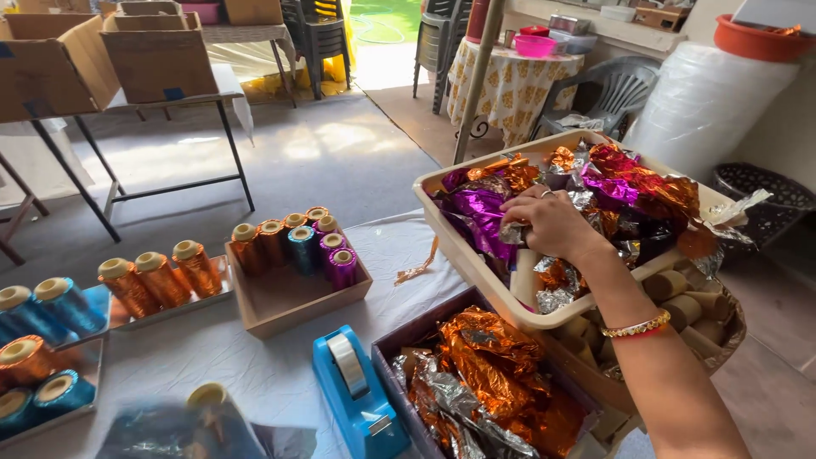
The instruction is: Wrap small cylindrical components in decorative shiny foil and secure them with tape from a dispenser.
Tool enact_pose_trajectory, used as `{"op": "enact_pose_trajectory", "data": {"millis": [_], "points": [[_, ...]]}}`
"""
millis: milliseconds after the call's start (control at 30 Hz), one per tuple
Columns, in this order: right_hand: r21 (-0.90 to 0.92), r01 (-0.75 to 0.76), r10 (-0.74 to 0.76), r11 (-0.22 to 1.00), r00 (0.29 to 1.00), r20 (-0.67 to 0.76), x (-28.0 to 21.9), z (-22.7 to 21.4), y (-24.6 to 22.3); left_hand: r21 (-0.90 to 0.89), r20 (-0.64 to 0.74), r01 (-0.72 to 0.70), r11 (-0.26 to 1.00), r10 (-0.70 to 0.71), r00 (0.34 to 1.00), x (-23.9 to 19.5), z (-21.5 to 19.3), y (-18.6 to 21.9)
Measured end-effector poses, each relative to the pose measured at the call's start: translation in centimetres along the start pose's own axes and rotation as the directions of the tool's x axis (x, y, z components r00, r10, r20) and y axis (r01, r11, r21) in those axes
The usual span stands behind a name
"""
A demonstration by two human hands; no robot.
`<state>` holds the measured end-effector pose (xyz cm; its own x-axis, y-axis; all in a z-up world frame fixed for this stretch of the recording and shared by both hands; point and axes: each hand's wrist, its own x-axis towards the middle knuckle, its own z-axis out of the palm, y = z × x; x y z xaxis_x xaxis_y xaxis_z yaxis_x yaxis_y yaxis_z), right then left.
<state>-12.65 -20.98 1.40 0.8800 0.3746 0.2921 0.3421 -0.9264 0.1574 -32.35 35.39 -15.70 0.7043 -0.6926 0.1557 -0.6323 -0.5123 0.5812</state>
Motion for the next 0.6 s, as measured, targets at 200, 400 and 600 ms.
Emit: {"op": "enact_pose_trajectory", "data": {"millis": [200,400,600], "points": [[0.049,0.017,-0.013,0.999,0.996,-0.091,-0.6,0.3,0.3,-0.012,0.401,0.048,0.999,-0.039,0.915,18.7,-7.1,12.3],[0.039,-0.001,0.006,0.999,0.992,-0.13,-0.7,0.0,0.5,0.12,-0.225,-0.574,0.81,0.586,0.779,38.0,-4.4,13.9],[0.249,0.086,-0.025,0.965,0.971,-0.238,-1.2,-0.9,0.7,0.101,-0.022,-0.349,0.932,0.353,0.935,43.1,-2.3,14.9]]}}
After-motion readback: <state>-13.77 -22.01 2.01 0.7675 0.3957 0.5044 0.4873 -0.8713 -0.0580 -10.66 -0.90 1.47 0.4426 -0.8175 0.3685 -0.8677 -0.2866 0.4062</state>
